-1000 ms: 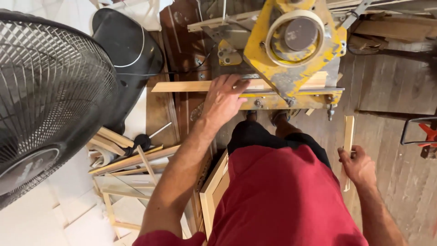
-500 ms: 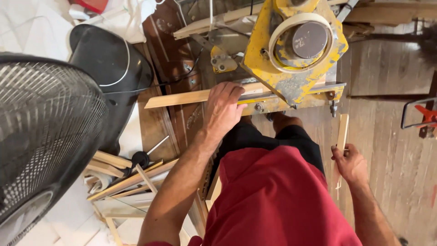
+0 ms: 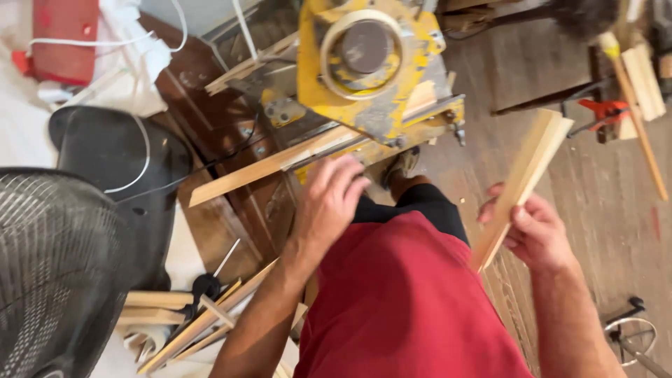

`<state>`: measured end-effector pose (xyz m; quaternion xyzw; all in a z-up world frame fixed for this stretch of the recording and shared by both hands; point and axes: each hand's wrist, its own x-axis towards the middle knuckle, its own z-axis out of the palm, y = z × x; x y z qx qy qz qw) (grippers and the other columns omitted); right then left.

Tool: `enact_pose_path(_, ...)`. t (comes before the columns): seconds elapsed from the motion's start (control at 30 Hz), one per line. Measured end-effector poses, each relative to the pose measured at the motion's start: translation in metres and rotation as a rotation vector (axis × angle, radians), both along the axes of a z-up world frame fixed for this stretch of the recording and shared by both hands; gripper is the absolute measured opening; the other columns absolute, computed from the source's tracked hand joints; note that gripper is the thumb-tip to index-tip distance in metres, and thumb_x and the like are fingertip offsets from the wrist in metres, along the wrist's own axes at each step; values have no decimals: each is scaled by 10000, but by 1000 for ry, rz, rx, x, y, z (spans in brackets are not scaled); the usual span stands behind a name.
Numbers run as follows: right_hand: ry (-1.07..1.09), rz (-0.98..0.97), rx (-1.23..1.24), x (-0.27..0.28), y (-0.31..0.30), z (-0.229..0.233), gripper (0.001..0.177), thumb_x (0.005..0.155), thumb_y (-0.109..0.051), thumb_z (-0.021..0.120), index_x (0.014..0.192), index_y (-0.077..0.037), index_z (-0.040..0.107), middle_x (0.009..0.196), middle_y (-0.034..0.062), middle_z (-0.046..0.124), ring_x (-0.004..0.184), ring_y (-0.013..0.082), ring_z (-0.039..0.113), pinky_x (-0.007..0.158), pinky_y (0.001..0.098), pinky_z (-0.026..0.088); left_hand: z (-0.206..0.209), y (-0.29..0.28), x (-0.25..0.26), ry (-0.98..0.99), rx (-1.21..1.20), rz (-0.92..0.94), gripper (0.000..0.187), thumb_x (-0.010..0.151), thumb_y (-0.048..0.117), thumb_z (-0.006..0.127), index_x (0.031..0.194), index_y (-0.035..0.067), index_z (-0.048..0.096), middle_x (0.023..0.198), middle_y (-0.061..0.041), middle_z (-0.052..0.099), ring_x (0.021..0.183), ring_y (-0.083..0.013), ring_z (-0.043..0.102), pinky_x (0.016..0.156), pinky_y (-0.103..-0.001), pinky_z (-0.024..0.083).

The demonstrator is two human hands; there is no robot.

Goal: Fitting small wooden slats together and securing them with a spring clamp in a workshop.

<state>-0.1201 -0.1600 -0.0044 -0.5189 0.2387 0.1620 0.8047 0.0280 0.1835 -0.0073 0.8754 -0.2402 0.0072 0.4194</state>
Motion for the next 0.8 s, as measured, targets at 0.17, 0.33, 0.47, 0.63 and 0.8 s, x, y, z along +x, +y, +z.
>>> enact_pose_path(0.17,-126,135,247,31,34,18,492,994,-307,688,1291,72,589,825,228,706,414,-1,261,364,158,288,28,-85,-18,845,-617,-66,362,959,195,712,1285,57,640,1120,-102,769,992,-181,745,880,-308,614)
enact_pose_path(0.33,-48,138,95,41,44,40,461,989,-288,610,1263,82,603,828,234,740,368,-47,262,319,142,313,37,-135,-3,1000,-843,-45,450,927,347,756,1214,14,658,959,-169,750,757,-223,732,759,-369,638)
enact_pose_path(0.47,-18,112,-100,50,48,72,384,1019,-275,565,1256,27,562,907,198,744,380,-16,354,360,145,327,24,-154,-1,1027,-859,16,483,864,309,815,1190,-18,671,997,-171,745,792,-225,738,699,-376,637)
enact_pose_path(0.63,8,50,-431,41,21,62,217,973,-205,718,1047,-24,625,646,107,616,370,100,479,340,219,380,19,-181,-7,1024,-879,117,430,842,238,849,1138,-35,699,950,-171,717,661,-227,733,548,-363,666)
enact_pose_path(0.8,15,7,-598,33,-14,45,229,937,-245,797,931,-49,680,557,100,557,372,127,492,348,235,390,34,-201,1,999,-904,85,422,868,223,830,1175,-22,678,910,-124,721,619,-179,717,501,-327,645)
